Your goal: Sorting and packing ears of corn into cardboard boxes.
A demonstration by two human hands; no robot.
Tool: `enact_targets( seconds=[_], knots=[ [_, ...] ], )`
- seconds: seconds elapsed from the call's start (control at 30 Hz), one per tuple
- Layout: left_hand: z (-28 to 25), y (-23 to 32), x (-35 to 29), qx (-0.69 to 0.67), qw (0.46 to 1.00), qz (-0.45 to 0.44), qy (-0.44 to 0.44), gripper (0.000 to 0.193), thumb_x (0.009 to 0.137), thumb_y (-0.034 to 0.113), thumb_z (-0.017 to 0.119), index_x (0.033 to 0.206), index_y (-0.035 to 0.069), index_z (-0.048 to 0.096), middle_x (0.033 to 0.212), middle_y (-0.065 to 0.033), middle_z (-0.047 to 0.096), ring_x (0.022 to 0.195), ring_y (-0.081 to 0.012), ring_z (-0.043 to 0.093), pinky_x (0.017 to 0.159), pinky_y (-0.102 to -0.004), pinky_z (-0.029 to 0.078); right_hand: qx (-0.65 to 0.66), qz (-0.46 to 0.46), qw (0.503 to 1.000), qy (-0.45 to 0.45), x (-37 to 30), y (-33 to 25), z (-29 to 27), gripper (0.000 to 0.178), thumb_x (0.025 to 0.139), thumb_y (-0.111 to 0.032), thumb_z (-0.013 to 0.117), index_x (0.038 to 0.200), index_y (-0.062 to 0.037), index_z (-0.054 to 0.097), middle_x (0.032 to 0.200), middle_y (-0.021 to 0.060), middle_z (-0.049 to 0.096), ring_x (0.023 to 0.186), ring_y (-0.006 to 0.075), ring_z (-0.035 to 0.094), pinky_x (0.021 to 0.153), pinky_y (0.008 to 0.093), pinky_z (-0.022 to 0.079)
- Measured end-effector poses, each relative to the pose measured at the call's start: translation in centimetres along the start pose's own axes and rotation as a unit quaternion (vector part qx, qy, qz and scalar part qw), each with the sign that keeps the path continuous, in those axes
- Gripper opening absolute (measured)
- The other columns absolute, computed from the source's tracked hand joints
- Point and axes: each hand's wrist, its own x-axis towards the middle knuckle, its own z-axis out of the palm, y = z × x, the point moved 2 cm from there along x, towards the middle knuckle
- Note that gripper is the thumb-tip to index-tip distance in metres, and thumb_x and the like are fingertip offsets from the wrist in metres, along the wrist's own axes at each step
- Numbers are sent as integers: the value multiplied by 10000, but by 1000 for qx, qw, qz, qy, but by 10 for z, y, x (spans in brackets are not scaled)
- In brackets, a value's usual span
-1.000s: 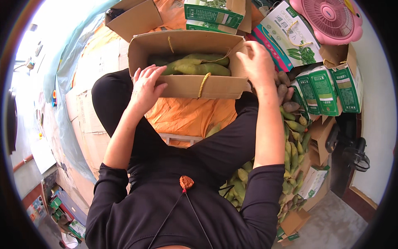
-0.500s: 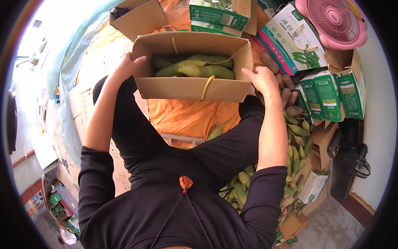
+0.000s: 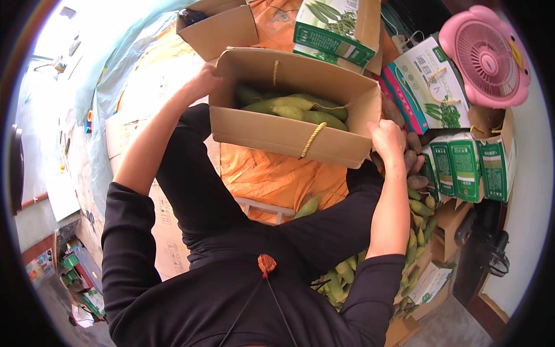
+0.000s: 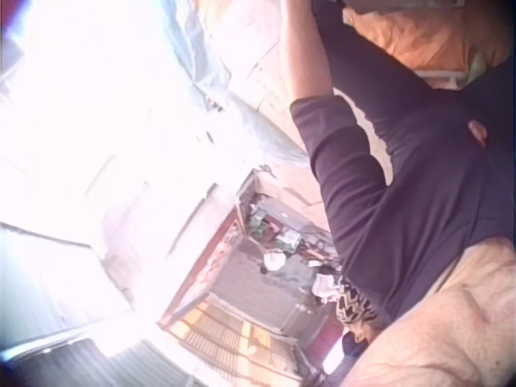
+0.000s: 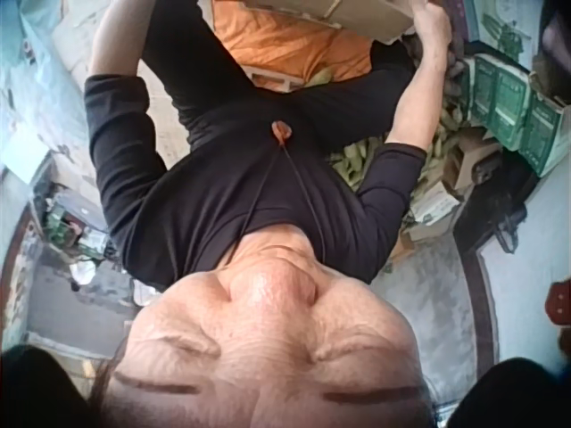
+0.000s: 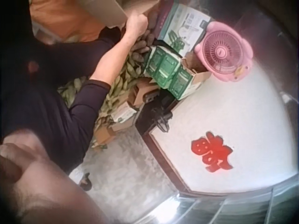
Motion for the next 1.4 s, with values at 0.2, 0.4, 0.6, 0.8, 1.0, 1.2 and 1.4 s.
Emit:
enact_targets(
  seconds=[0.2,0.4,0.6,0.8,1.0,1.2,1.4],
  knots=[
    [-29,-66,31,8,985,51,163,222,767,248,590,777,63,712,801,-152,681,766,-332,668,716,-413,533,115,-63,991,8,27,-16,-2,395,770,-347,560,854,25,664,786,254,637,795,382,641,710,431,464],
    [-133,-36,-41,-130,967,22,216,293,805,233,618,903,-39,661,773,-111,636,715,-174,592,678,-313,472,118,-120,986,19,19,-98,-56,365,788,-299,551,804,55,639,660,207,609,640,272,609,632,383,440],
    [-184,-120,-117,-179,932,-131,288,329,787,269,583,938,-9,677,771,-146,663,723,-220,619,684,-337,477,119,-245,960,56,7,-213,-68,384,797,-327,547,790,44,648,712,231,621,669,358,620,653,415,458],
    [-170,-199,-243,16,912,-228,339,375,823,369,555,854,9,657,782,-189,648,737,-362,615,669,-414,462,-21,-323,945,46,-17,-322,-17,360,790,-323,491,751,-10,666,781,227,651,714,386,642,673,471,510],
    [-84,-271,-394,-71,895,-305,318,190,861,181,575,871,-1,628,789,-208,612,748,-393,570,653,-444,442,-97,-404,904,-97,-77,-408,103,218,756,-156,537,830,-51,713,886,136,686,878,281,672,723,421,543],
    [31,-318,-577,-59,854,-450,253,197,825,185,574,773,-3,605,616,-140,566,560,-248,515,559,-387,417,-128,-433,846,-285,-185,-437,227,231,726,-170,610,916,-98,720,962,124,696,929,243,668,762,371,521],
    [122,-310,-667,-43,788,-607,97,287,769,218,599,822,-63,628,739,-256,614,692,-337,602,672,-448,466,-186,-412,786,-421,-264,-395,300,300,769,-182,621,1038,-72,695,1088,93,674,1012,237,646,777,423,539]
  ],
)
